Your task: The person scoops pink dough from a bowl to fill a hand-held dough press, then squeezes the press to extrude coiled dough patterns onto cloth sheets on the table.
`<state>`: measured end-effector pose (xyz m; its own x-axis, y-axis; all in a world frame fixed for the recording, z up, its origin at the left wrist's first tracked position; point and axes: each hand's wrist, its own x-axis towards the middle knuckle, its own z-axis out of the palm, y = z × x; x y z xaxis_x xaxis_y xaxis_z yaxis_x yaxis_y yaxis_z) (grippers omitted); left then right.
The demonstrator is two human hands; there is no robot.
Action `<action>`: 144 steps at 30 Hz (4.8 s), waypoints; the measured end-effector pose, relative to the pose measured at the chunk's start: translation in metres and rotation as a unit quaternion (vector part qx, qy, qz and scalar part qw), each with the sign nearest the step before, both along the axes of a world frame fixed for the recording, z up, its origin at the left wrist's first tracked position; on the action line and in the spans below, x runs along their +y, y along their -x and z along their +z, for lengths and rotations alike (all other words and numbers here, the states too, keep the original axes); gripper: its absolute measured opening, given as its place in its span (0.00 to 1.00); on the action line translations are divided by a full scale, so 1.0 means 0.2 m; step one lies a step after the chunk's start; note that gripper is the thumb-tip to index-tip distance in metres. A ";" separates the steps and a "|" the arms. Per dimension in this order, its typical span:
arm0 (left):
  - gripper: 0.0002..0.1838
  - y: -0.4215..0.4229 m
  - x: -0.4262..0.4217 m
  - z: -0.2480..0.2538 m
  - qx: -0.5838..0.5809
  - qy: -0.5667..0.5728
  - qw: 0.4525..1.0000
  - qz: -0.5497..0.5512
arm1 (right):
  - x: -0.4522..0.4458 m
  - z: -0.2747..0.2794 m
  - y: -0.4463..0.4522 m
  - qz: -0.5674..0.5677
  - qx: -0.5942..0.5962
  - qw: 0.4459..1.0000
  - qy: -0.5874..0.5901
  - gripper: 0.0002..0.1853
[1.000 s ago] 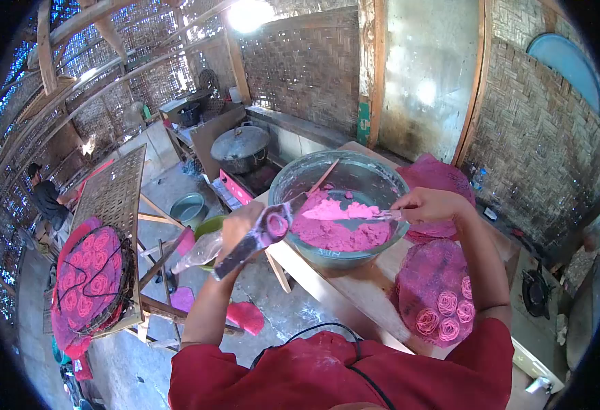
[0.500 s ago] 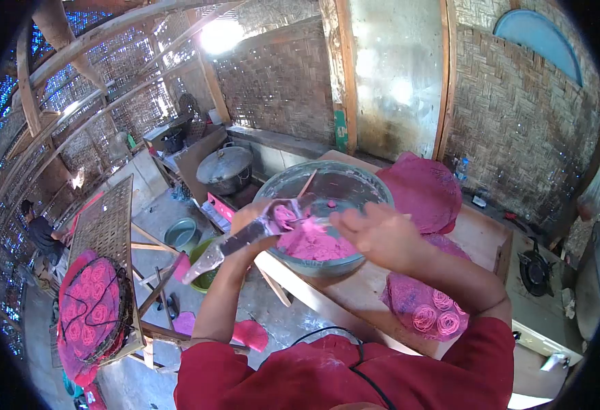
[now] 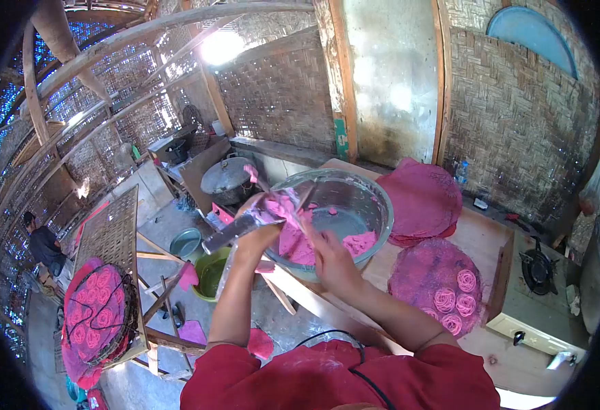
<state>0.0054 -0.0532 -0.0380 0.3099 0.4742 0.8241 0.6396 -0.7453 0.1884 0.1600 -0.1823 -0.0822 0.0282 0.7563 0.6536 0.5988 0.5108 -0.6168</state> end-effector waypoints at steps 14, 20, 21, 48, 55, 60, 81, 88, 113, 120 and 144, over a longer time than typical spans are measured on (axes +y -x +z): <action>0.14 0.10 0.12 0.03 0.056 -0.030 0.997 0.053 | -0.13 0.03 -0.13 0.079 0.046 0.995 0.050 0.24; 0.13 0.17 -0.02 0.12 0.104 -0.039 0.991 0.079 | -0.08 0.13 -0.41 0.143 -0.055 0.983 0.102 0.22; 0.12 0.17 -0.01 0.11 0.126 -0.046 0.990 0.048 | -0.05 0.14 -0.45 0.110 -0.138 0.982 0.069 0.21; 0.11 0.21 -0.08 0.10 0.109 -0.021 0.992 0.052 | -0.36 0.44 -0.40 -0.153 -0.505 0.848 -0.038 0.19; 0.18 0.53 -0.03 0.26 -0.266 0.333 0.892 -0.151 | 0.22 -0.15 -0.43 -0.157 -0.519 0.814 0.208 0.15; 0.06 0.34 -0.14 0.31 -0.543 0.358 0.549 -0.525 | 0.05 -0.17 -0.02 0.331 0.189 0.865 0.327 0.34; 0.18 -0.42 -0.49 -0.22 0.045 0.343 0.836 -0.426 | -0.67 -0.14 -0.50 -0.181 0.199 0.959 0.082 0.38; 0.25 -0.64 -0.49 -0.50 0.204 0.349 0.780 -0.477 | -0.91 0.17 -0.54 -0.178 -0.118 0.967 0.140 0.40; 0.21 -2.42 -0.32 -0.28 -0.360 0.708 0.434 -0.426 | -1.07 -0.08 -1.87 -0.110 0.335 0.817 0.457 0.40; 0.14 -2.75 -0.13 -0.79 -0.432 0.773 0.342 -0.314 | -0.85 -0.22 -2.16 -0.094 0.333 0.760 0.550 0.37; 0.15 -2.69 -0.14 -0.63 -0.469 0.691 0.422 -0.352 | -0.81 -0.24 -2.28 -0.186 0.233 0.818 0.492 0.38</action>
